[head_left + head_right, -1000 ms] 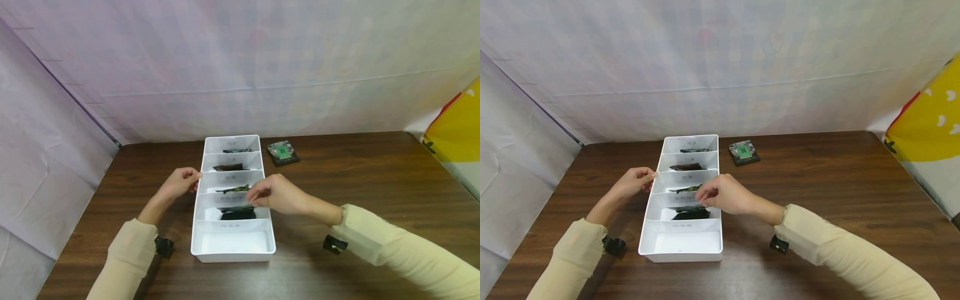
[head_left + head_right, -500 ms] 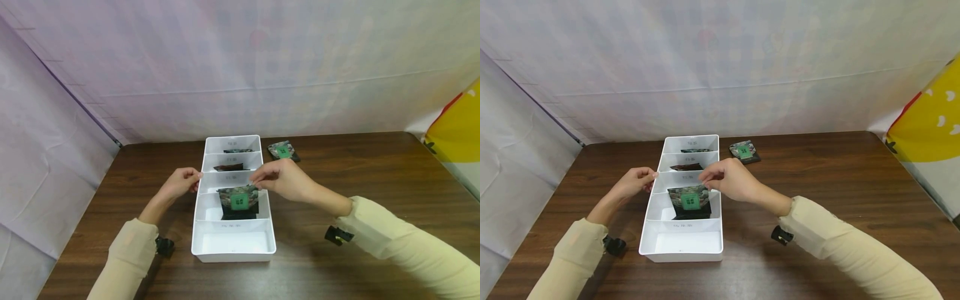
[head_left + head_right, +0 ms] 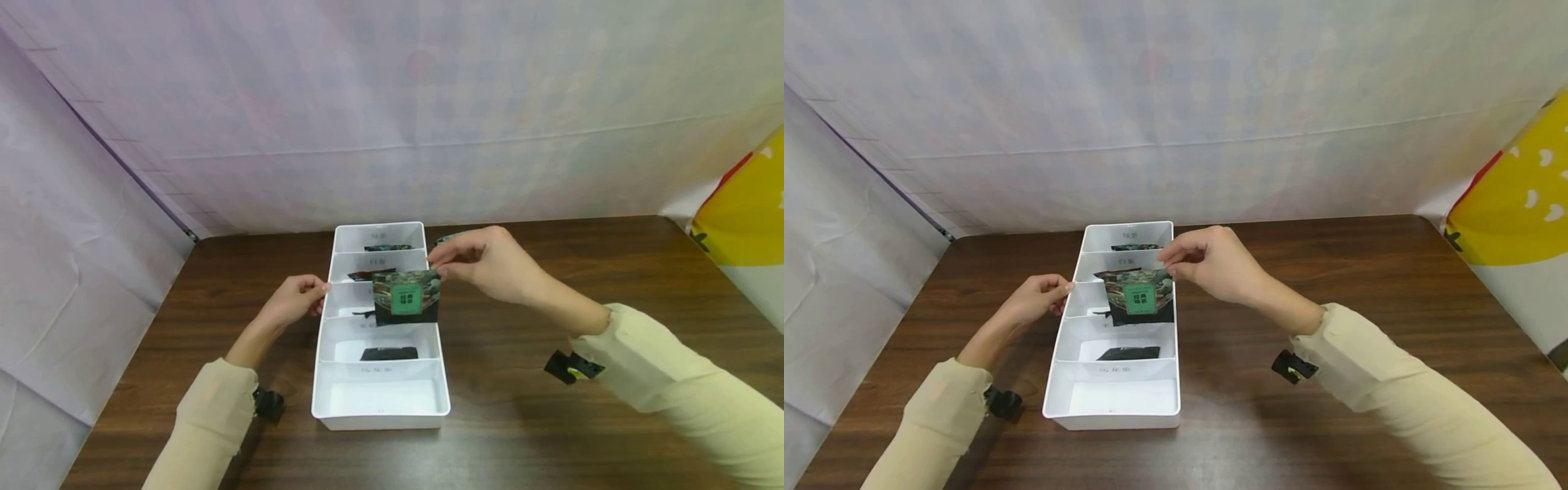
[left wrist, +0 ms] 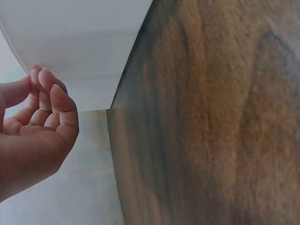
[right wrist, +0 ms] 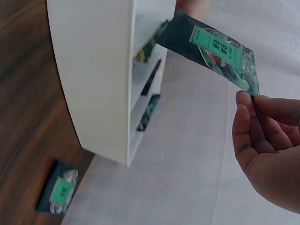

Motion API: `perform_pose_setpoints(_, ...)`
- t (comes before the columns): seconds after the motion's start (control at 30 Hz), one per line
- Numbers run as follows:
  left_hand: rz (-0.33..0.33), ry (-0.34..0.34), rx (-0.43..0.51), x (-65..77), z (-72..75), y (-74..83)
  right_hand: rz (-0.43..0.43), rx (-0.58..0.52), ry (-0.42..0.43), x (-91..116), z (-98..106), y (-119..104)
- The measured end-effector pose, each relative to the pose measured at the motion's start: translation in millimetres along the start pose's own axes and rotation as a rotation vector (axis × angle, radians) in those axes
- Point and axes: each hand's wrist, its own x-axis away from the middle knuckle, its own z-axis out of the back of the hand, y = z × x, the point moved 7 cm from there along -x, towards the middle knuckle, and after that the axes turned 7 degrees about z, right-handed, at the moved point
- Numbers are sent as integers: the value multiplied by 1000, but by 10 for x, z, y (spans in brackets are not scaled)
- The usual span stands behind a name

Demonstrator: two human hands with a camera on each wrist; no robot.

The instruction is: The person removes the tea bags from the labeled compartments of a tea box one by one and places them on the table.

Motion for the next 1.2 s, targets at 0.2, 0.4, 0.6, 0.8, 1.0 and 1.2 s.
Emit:
perform_pose_setpoints(0.2, 13, 5, -5, 4, 1, -6, -50, 4, 9, 12, 192, 54)
perform_pose_setpoints(0.4, 2, 2, -8, 8, 3, -2, -90, 35, 12, 62, 379, 142)
perform_pose_setpoints(0.6, -6, 2, -6, 9, 5, 4, -142, 71, 18, 132, 566, 309)
perform_pose_setpoints(0.8, -8, 7, -9, 2, 0, 3, -255, 107, 39, 246, 757, 593)
perform_pose_setpoints(1.0, -5, 9, -2, 2, 5, -1, -361, 111, 35, 416, 914, 947)
perform_pose_setpoints(1.2, 2, 10, -4, -1, 6, -13, -428, 108, -8, 599, 1001, 1271)
